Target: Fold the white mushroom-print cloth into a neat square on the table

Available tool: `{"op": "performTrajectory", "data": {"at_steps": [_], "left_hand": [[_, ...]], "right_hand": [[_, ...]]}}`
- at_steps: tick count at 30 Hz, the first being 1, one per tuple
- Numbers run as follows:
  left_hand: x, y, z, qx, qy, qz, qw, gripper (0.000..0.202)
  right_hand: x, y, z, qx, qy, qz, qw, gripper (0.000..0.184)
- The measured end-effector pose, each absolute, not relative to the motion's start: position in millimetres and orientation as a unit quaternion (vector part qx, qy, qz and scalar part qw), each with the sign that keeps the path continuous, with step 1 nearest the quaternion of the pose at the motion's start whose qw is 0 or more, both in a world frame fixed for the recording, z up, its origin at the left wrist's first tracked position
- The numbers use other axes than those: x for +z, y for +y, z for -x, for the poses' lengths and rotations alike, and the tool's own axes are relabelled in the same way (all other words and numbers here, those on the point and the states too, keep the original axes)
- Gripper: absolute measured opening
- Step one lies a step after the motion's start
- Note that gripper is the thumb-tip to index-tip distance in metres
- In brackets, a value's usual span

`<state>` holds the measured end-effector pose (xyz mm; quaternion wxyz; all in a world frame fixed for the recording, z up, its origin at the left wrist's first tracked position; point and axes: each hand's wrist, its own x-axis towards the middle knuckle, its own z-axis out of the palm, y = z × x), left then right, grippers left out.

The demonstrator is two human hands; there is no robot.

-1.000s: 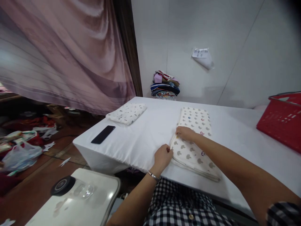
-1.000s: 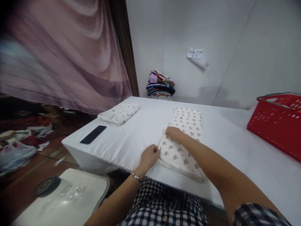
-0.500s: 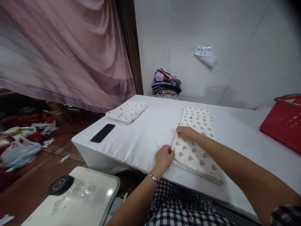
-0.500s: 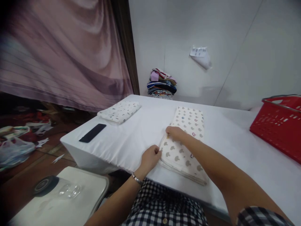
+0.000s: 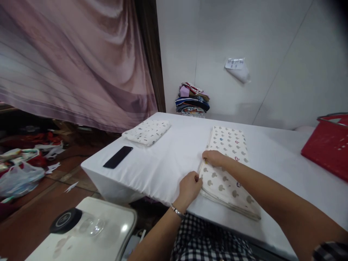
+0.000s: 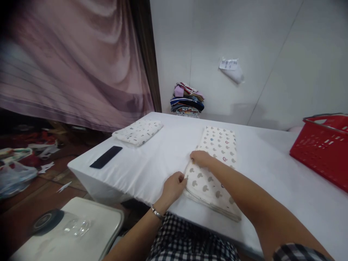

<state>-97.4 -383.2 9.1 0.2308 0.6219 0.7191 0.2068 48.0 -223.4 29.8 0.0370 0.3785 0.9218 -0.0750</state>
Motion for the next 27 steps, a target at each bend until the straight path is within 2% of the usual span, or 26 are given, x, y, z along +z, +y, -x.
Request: {"op": "performTrajectory", "data": {"at_steps": [7, 10, 13, 17, 21, 27], "left_hand": [[16.8, -363.6, 95.9, 0.183, 0.716, -0.634, 0.229, 0.032], [12.6, -357.9, 91.6, 0.175, 0.726, -0.634, 0.204, 0.028], [9.5, -357.9, 90.2, 0.174, 0.730, -0.633, 0.191, 0.024], [11.7, -361.6, 91.4, 0.190, 0.723, -0.631, 0.206, 0.024], [14.2, -362.5, 90.9, 0.188, 0.728, -0.621, 0.224, 0.029], [9.0, -362.4, 87.8, 0.168, 0.725, -0.643, 0.180, 0.039]], "right_hand": [[26.6, -234.0, -49.7, -0.060, 0.920, -0.386, 0.014, 0.026], [23.4, -237.8, -50.2, -0.053, 0.926, -0.373, -0.004, 0.028], [22.3, -240.1, -51.5, -0.048, 0.927, -0.371, -0.012, 0.023], [23.2, -241.4, -52.1, -0.041, 0.922, -0.385, -0.013, 0.020], [20.9, -242.7, -46.9, -0.036, 0.919, -0.394, -0.008, 0.023], [17.9, -245.6, -37.4, -0.024, 0.917, -0.398, 0.000, 0.023]]}}
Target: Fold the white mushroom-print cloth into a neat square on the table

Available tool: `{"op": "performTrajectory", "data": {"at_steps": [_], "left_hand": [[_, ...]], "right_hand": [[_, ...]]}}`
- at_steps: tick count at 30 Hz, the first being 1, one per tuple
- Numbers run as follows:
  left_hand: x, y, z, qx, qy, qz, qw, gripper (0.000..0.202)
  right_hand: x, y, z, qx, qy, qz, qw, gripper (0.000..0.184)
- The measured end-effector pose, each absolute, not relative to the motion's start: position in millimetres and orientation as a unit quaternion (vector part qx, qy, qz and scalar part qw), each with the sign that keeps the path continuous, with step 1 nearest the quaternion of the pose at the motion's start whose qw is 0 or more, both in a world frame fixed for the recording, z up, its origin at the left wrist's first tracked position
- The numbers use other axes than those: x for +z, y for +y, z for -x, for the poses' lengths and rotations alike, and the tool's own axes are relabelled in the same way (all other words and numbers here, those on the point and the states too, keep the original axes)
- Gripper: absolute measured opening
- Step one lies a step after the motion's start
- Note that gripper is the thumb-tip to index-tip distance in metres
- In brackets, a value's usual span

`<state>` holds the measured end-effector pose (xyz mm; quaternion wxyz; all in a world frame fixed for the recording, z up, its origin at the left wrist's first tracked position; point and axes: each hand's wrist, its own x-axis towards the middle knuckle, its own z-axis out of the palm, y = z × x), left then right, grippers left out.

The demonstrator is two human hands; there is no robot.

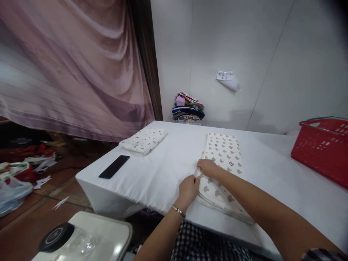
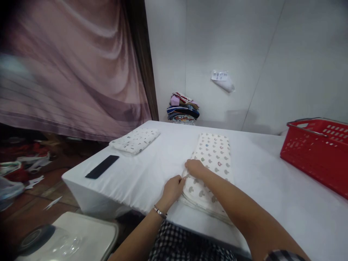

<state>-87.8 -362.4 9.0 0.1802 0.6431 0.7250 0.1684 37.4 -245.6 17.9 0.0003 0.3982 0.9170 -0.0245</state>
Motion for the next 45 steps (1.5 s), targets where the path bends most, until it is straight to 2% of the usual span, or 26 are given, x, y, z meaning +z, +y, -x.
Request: {"op": "performTrajectory", "data": {"at_steps": [5, 8, 12, 16, 26, 45], "left_hand": [[10.5, -364.0, 87.4, 0.153, 0.727, -0.647, 0.173, 0.037], [13.0, -364.7, 86.6, 0.137, 0.732, -0.645, 0.173, 0.035], [13.4, -365.6, 84.9, 0.129, 0.735, -0.645, 0.167, 0.036], [12.6, -366.5, 83.8, 0.132, 0.734, -0.646, 0.163, 0.036], [8.8, -367.4, 82.7, 0.119, 0.729, -0.663, 0.121, 0.040], [10.2, -366.2, 83.3, 0.102, 0.735, -0.660, 0.117, 0.041]], "right_hand": [[18.3, -248.6, -40.1, -0.032, 0.917, -0.397, -0.011, 0.031], [18.7, -248.4, -48.4, -0.045, 0.909, -0.412, -0.048, 0.038], [21.4, -242.7, -64.4, -0.038, 0.870, -0.482, -0.096, 0.033], [18.5, -237.3, -70.3, -0.031, 0.851, -0.518, -0.085, 0.024], [6.8, -237.0, -63.4, -0.045, 0.845, -0.528, -0.070, 0.028], [1.7, -240.4, -44.7, -0.077, 0.837, -0.540, -0.043, 0.055]]}}
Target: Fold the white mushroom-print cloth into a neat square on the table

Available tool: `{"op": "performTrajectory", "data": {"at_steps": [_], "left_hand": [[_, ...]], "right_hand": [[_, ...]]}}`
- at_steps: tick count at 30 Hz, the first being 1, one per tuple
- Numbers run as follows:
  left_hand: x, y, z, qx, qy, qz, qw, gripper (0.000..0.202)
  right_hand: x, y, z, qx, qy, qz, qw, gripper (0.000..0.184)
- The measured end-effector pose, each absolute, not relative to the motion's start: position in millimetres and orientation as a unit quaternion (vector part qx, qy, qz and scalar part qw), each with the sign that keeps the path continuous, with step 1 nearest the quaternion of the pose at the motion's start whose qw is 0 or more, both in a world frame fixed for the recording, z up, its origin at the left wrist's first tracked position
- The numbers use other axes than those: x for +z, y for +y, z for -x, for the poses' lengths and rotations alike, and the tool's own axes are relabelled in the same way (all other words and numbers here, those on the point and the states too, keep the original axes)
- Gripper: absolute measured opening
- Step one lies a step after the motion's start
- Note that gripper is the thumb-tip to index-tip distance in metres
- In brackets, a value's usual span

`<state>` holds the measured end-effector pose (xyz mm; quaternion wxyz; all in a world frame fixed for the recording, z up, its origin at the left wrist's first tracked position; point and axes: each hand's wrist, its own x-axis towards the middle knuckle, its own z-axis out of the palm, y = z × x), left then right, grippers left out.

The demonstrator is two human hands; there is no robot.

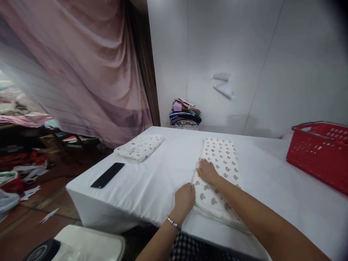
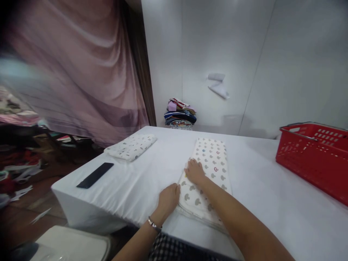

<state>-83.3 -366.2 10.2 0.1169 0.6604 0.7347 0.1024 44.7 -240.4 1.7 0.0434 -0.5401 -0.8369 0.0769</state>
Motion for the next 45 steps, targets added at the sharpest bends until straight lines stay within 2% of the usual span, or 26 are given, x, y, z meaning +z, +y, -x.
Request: {"op": "performTrajectory", "data": {"at_steps": [8, 15, 18, 23, 26, 30, 35, 40, 45], "left_hand": [[13.0, -366.7, 83.6, 0.101, 0.733, -0.665, 0.106, 0.041], [18.3, -368.4, 86.9, 0.058, 0.731, -0.673, 0.099, 0.045], [23.1, -364.2, 87.8, 0.066, 0.721, -0.687, 0.068, 0.035], [26.8, -353.5, 76.9, 0.167, 0.627, -0.761, 0.010, 0.022], [17.8, -352.0, 72.3, 0.193, 0.594, -0.780, 0.033, 0.035], [0.6, -355.6, 76.2, 0.167, 0.603, -0.775, 0.089, 0.050], [-8.8, -357.8, 83.3, 0.151, 0.599, -0.777, 0.117, 0.053], [-8.5, -357.9, 84.9, 0.159, 0.598, -0.773, 0.141, 0.052], [-9.8, -353.8, 86.7, 0.146, 0.597, -0.769, 0.175, 0.054]], "right_hand": [[1.8, -248.8, -43.2, 0.116, -0.829, 0.546, 0.049, 0.061], [3.8, -251.6, -43.6, 0.106, -0.835, 0.537, 0.060, 0.057], [4.5, -243.2, -47.0, 0.078, -0.822, 0.560, 0.074, 0.055], [2.8, -237.0, -50.2, 0.076, -0.820, 0.565, 0.044, 0.051], [9.9, -232.6, -54.8, 0.074, -0.839, 0.538, 0.042, 0.042], [23.9, -205.9, -66.0, 0.050, -0.849, 0.522, 0.064, 0.036], [16.1, -162.8, -67.5, 0.027, -0.818, 0.571, 0.069, 0.038], [-2.4, -148.4, -64.3, 0.033, -0.829, 0.556, 0.056, 0.041], [3.7, -113.9, -71.7, 0.034, -0.810, 0.582, 0.054, 0.048]]}}
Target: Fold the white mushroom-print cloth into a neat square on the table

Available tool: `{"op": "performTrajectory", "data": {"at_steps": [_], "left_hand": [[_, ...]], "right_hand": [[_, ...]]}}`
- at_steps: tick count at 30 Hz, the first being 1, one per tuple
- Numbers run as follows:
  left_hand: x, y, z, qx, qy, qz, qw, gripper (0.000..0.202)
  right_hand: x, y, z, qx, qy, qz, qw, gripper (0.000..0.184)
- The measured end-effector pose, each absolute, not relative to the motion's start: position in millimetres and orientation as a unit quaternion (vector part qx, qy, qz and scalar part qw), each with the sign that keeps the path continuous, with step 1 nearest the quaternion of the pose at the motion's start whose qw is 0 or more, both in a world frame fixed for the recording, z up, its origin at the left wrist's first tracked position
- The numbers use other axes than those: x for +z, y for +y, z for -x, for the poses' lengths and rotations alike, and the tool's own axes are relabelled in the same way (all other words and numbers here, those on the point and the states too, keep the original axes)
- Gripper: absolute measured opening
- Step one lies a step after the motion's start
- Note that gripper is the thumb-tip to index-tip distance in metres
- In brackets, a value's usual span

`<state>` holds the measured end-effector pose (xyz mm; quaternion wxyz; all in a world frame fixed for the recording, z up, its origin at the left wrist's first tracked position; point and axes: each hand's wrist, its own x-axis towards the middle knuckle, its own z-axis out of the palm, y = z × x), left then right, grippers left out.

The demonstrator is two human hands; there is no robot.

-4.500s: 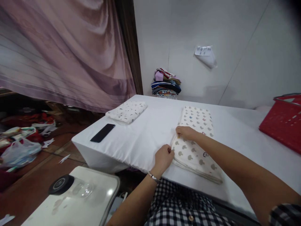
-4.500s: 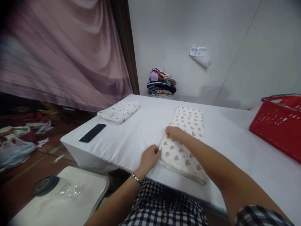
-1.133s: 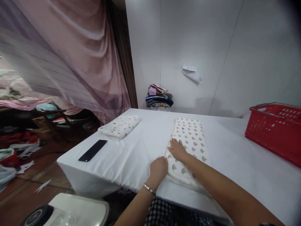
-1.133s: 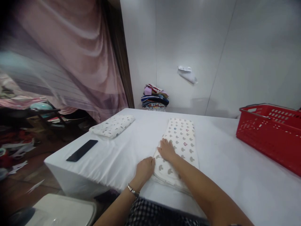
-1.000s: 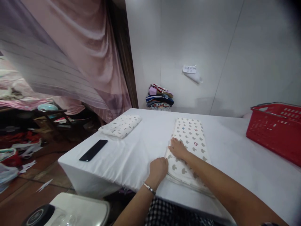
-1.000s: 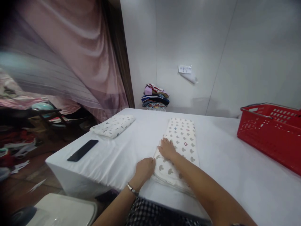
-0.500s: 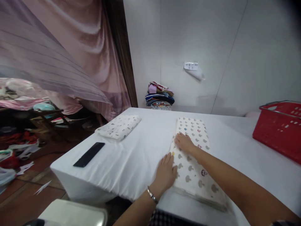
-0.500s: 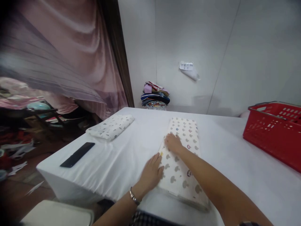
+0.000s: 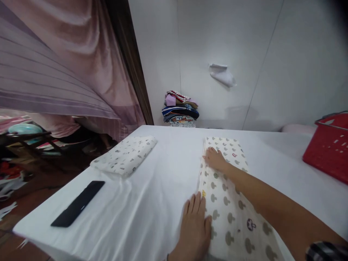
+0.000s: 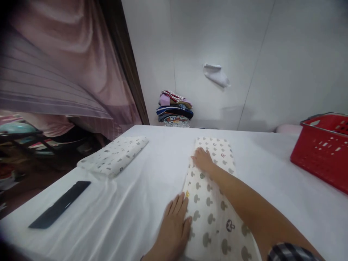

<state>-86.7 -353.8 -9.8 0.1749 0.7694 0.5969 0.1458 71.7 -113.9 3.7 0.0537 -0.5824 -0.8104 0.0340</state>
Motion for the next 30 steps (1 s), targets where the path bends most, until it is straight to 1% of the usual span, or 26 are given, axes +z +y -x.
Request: {"op": "performTrajectory", "data": {"at_steps": [3, 7, 14, 17, 20, 26, 30], "left_hand": [[-16.6, -350.0, 88.0, 0.138, 0.596, -0.771, 0.175, 0.054], [-27.5, -346.5, 88.5, 0.131, 0.589, -0.780, 0.165, 0.055], [-28.0, -347.6, 87.4, 0.142, 0.592, -0.781, 0.143, 0.055], [-20.5, -350.0, 87.4, 0.147, 0.593, -0.777, 0.153, 0.054], [-12.0, -352.2, 86.7, 0.150, 0.593, -0.776, 0.158, 0.053], [-2.5, -353.6, 83.8, 0.153, 0.599, -0.773, 0.142, 0.054], [-2.1, -353.8, 81.7, 0.165, 0.599, -0.774, 0.124, 0.051]], "right_hand": [[5.1, -81.8, -69.6, 0.047, -0.786, 0.615, 0.044, 0.052], [-3.9, -52.9, -58.1, 0.063, -0.780, 0.622, 0.034, 0.058], [-5.1, -52.6, -53.4, 0.081, -0.772, 0.630, 0.027, 0.060], [-3.0, -79.5, -50.6, 0.078, -0.783, 0.616, 0.040, 0.062], [-2.3, -127.2, -42.5, 0.078, -0.818, 0.568, 0.055, 0.062], [6.1, -231.8, -42.1, 0.140, -0.862, 0.483, 0.065, 0.068], [7.6, -270.1, -51.4, 0.134, -0.863, 0.480, 0.082, 0.068]]}}
